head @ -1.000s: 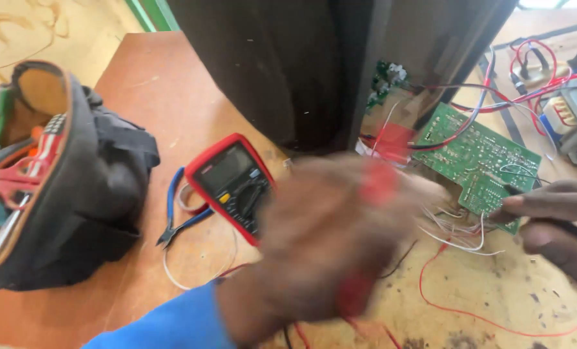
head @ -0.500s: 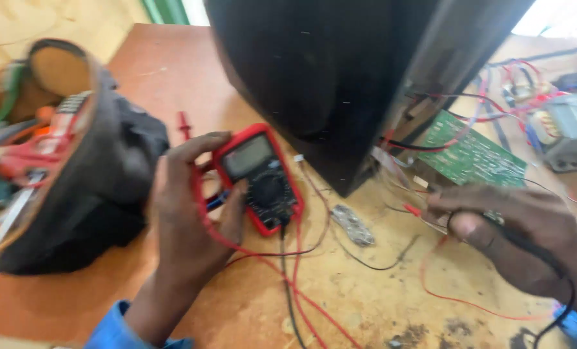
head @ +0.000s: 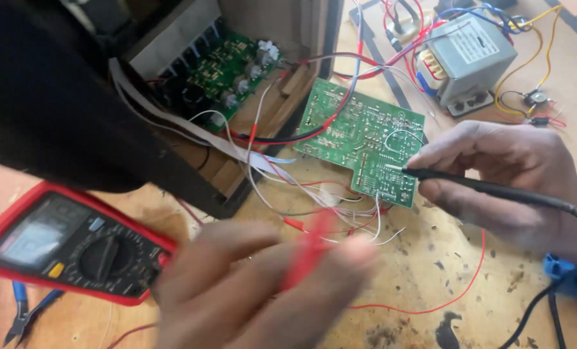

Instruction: Testing circuit board components with a multimeter and soldering connections inside a speaker housing.

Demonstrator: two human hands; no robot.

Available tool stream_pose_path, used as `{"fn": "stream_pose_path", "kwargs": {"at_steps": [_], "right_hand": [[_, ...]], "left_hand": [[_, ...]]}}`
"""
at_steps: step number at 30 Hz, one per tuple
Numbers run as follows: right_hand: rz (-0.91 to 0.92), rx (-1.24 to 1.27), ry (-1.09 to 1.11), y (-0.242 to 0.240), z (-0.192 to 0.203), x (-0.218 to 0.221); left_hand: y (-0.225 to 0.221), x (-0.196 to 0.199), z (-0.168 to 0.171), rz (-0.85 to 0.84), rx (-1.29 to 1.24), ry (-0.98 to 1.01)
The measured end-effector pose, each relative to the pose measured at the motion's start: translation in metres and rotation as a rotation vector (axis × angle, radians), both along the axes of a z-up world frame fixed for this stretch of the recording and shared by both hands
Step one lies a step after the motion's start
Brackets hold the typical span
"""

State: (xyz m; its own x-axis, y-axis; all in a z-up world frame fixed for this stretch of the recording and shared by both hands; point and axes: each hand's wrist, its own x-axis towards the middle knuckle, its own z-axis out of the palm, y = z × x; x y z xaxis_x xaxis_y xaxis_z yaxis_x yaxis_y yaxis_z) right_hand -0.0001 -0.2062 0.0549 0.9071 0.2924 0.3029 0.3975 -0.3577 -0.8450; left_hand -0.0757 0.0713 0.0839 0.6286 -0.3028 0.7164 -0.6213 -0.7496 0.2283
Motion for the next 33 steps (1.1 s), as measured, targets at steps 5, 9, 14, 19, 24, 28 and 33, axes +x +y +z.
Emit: {"fn": "stream_pose_path", "kwargs": {"at_steps": [5, 9, 14, 19, 24, 28, 33], "right_hand": [[-0.142, 0.050, -0.033, -0.027, -0.013, -0.004], [0.052, 0.041, -0.053, -0.029, -0.003, 0.004], [0.017, -0.117, -0.107, -0.028, -0.009, 0.016], [-0.065, -0.177, -0.073, -0.027, -0.022, 0.007], [-0.135, 0.204, 0.259, -0.106, -0.215, 0.020], [-0.204, 0.248, 0.339, -0.097, -0.209, 0.016], [-0.281, -0.182, 0.038, -0.009, -0.041, -0.011]], "left_hand": [[-0.059, 0.056, -0.025, -0.525, -0.147, 0.244], [-0.076, 0.072, -0.043, -0.526, -0.161, 0.271], [-0.069, 0.081, -0.064, -0.492, -0.168, 0.310], [-0.060, 0.079, -0.073, -0.458, -0.165, 0.350], [-0.025, 0.050, -0.075, -0.459, -0.174, 0.297], [-0.024, 0.041, -0.080, -0.492, -0.240, 0.390], [-0.027, 0.049, -0.059, -0.586, -0.218, 0.238]]}}
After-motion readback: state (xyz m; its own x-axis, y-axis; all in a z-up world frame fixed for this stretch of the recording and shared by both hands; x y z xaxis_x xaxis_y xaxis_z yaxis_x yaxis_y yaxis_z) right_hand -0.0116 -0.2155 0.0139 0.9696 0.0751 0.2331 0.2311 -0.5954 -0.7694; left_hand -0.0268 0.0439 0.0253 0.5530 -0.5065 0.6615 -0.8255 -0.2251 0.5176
